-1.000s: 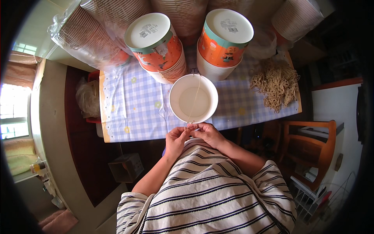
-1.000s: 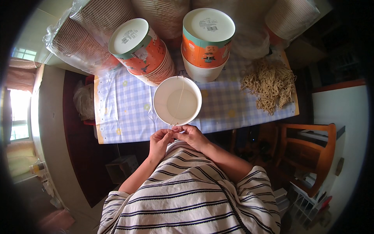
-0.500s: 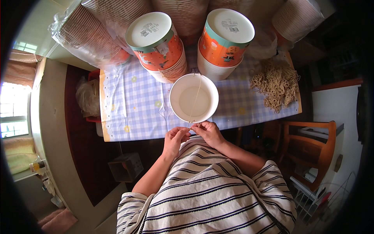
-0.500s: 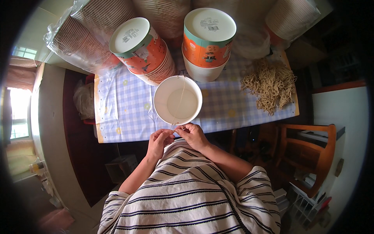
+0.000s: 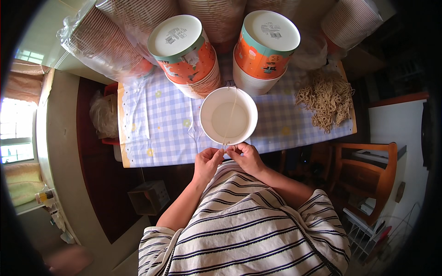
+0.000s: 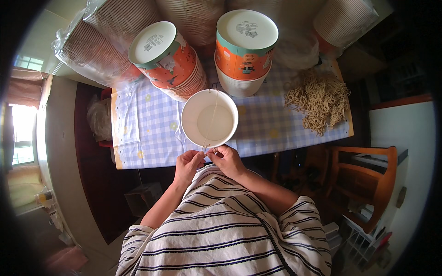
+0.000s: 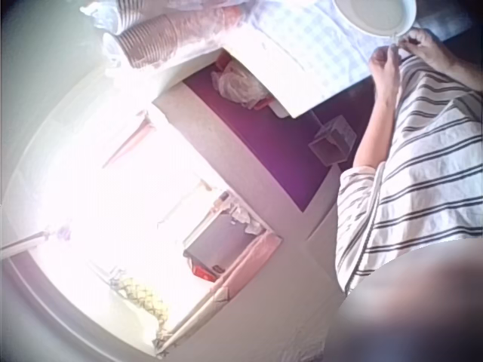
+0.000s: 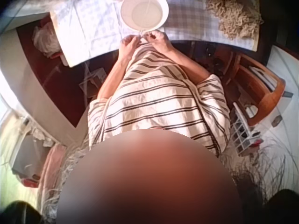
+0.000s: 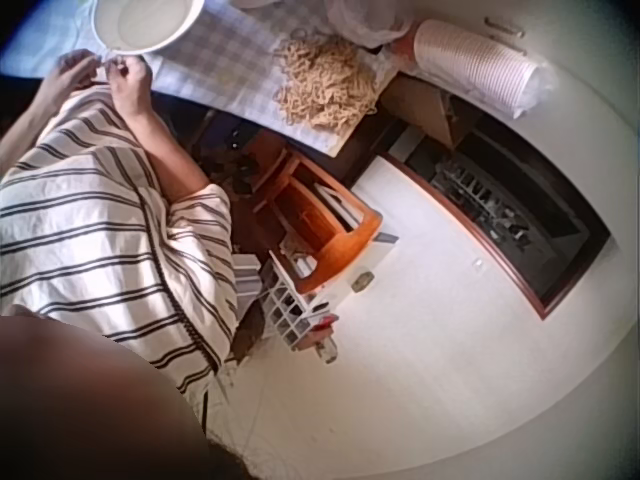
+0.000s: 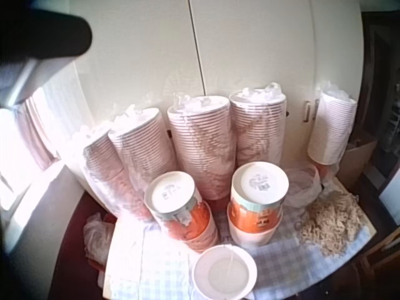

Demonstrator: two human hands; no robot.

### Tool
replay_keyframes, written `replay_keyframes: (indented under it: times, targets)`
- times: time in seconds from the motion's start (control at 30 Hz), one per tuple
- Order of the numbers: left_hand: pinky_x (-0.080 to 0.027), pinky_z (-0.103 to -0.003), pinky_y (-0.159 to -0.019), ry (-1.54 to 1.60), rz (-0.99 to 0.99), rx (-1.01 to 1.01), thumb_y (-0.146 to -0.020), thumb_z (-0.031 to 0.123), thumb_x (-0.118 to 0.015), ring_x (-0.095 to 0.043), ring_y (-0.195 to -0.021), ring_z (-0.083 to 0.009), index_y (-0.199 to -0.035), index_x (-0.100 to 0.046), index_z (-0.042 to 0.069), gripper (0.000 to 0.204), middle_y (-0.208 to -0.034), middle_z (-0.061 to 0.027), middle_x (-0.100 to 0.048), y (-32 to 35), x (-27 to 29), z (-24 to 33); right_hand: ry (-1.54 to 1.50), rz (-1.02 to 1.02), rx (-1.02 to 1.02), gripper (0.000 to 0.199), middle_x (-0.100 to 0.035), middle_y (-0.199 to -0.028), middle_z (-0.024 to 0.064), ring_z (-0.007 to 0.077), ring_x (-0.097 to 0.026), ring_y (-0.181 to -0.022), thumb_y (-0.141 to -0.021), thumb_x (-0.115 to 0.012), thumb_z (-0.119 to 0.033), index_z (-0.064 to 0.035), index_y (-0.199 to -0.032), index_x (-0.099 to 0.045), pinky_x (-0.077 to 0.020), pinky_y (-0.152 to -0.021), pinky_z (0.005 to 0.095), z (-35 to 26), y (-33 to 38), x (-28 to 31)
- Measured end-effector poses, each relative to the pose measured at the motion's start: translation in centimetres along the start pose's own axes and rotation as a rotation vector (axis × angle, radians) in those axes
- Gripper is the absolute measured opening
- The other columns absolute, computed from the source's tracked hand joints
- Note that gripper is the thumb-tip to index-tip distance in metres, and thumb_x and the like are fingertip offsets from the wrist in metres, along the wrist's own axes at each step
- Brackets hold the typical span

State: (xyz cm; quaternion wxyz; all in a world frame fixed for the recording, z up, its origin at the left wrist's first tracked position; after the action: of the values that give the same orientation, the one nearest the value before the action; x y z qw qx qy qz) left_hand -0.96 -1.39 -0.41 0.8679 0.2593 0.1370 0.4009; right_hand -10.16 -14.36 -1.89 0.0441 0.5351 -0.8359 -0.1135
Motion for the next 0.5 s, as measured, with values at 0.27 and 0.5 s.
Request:
replay_keyframes:
  times: [0.27,0.5]
  targets:
    - [-0.046,-0.021,-0.06,0.026,-0.008,-0.028,-0.088,0.011,-0.059,-0.056,-0.063,-0.0086,-0.086,-0.063,-0.004,0.015,-0.073,-0.0055,-0.063,-0.38,0.17,-0.86,-0.008,0.006,0.019,0.012,-0.065,-0.082,0.0045,0.0073,-0.058,-0.074,-0.085,-0.062,-0.006,0.0022,-0.092,-0.063,-0.0487,-0.068,0.0229,0.26,-0.07,-0.04]
    - [-0.047,-0.021,-0.061,0.059,0.009,-0.025,-0.087,0.01,-0.059,-0.056,-0.064,-0.0087,-0.086,-0.062,-0.004,0.014,-0.073,-0.0052,-0.063,-0.41,0.15,-1.09,-0.048,0.024,0.006,0.012,-0.065,-0.082,0.0039,0.0063,-0.057,-0.073,-0.085,-0.062,-0.006,0.0024,-0.093,-0.063,-0.0485,-0.066,0.0224,0.62,-0.13,0.01]
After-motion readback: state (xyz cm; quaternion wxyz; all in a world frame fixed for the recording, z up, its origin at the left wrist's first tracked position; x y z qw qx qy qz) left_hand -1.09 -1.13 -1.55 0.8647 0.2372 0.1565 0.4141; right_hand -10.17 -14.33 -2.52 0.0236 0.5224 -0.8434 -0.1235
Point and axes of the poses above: each hand's wrist, its own y-axis away from the middle knuckle, its own x-axis out of the back of the hand, z = x × y, the point moved 2 cm from there along -y, towards the middle knuckle
